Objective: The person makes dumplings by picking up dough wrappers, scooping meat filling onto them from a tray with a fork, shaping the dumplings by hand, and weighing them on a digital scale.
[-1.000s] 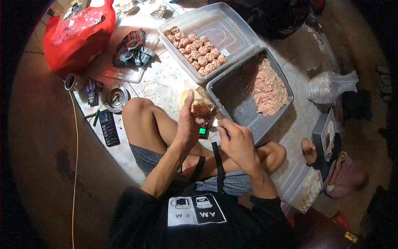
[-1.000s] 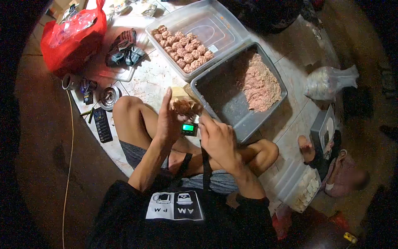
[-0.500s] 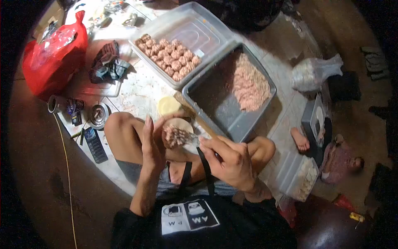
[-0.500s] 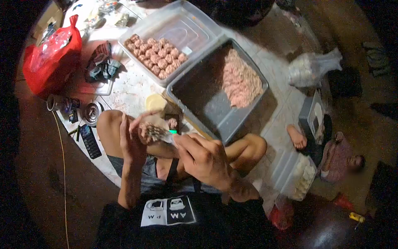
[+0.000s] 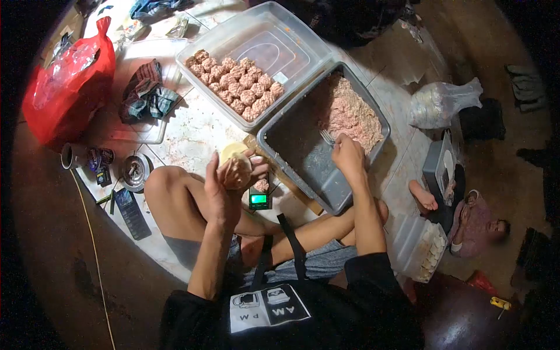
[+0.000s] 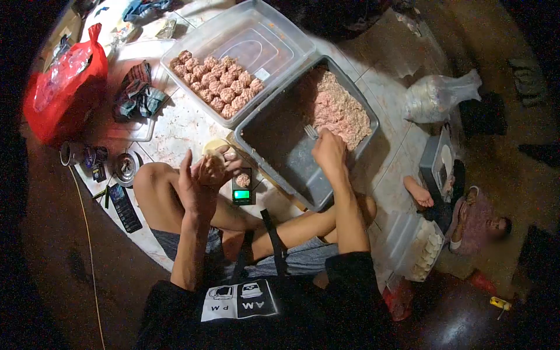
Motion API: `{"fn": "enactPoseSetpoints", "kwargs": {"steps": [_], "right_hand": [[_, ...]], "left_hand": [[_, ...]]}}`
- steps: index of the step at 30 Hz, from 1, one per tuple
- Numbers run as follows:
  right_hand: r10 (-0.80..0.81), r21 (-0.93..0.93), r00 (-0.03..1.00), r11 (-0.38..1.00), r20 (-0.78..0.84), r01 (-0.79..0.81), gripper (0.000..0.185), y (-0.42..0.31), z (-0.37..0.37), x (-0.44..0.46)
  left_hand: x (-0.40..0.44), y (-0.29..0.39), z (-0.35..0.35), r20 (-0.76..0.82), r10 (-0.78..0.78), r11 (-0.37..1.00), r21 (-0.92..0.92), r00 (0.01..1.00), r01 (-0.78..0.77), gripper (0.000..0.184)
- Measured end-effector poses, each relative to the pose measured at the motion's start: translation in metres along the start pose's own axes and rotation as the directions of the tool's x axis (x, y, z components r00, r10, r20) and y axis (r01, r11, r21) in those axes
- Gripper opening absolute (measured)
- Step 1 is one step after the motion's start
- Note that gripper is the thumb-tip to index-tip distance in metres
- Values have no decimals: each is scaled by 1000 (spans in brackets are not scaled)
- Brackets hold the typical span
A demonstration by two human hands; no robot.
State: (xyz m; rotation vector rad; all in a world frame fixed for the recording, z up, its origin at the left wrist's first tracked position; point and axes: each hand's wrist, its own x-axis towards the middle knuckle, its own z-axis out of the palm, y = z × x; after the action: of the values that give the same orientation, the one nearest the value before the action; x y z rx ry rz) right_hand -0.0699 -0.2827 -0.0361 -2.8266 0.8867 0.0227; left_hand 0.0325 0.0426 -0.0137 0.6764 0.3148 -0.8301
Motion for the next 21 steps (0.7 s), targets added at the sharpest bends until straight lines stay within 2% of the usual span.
{"fn": "enactPoseSetpoints", "kwargs": {"steps": [4, 7, 9, 12, 13, 14, 16, 19, 21], "right_hand": [[29, 54, 995, 998, -94, -23, 12, -5, 32, 35], [15, 146, 986, 989, -166, 10, 9, -22, 19, 31], [-39, 238, 991, 969, -129, 69, 10, -49, -24, 2], [-134, 299, 991, 946, -4, 129, 12, -112, -106, -49], [-169, 297, 985, 943, 32, 152, 13, -127, -120, -66], [-240, 330, 971, 918, 24, 219, 10, -141, -122, -81], [-371, 386, 929, 855, -9, 345, 8, -166, -120, -103], [-476, 326, 875, 844, 86, 426, 10, -165, -74, -104], [-423, 275, 902, 881, 92, 385, 10, -167, -97, -119]], "left_hand": [[6, 1, 5, 48, 94, 990, 98, 994, -99, 76], [5, 7, 4, 8, 115, 993, -14, 993, -115, 75], [5, 8, -4, -17, 152, 984, -87, 988, -153, 75], [11, 2, -19, -31, 93, 981, -167, 995, -97, 79], [16, -4, -22, 35, 71, 957, -284, 997, -58, 78], [14, -6, -12, 77, 50, 948, -318, 996, -23, 79], [11, -14, -1, 33, -29, 925, -378, 999, 39, 80], [6, -18, 3, 188, -5, 875, -475, 982, 96, 86], [-1, -17, -5, 67, -5, 881, -471, 998, 36, 87]]}}
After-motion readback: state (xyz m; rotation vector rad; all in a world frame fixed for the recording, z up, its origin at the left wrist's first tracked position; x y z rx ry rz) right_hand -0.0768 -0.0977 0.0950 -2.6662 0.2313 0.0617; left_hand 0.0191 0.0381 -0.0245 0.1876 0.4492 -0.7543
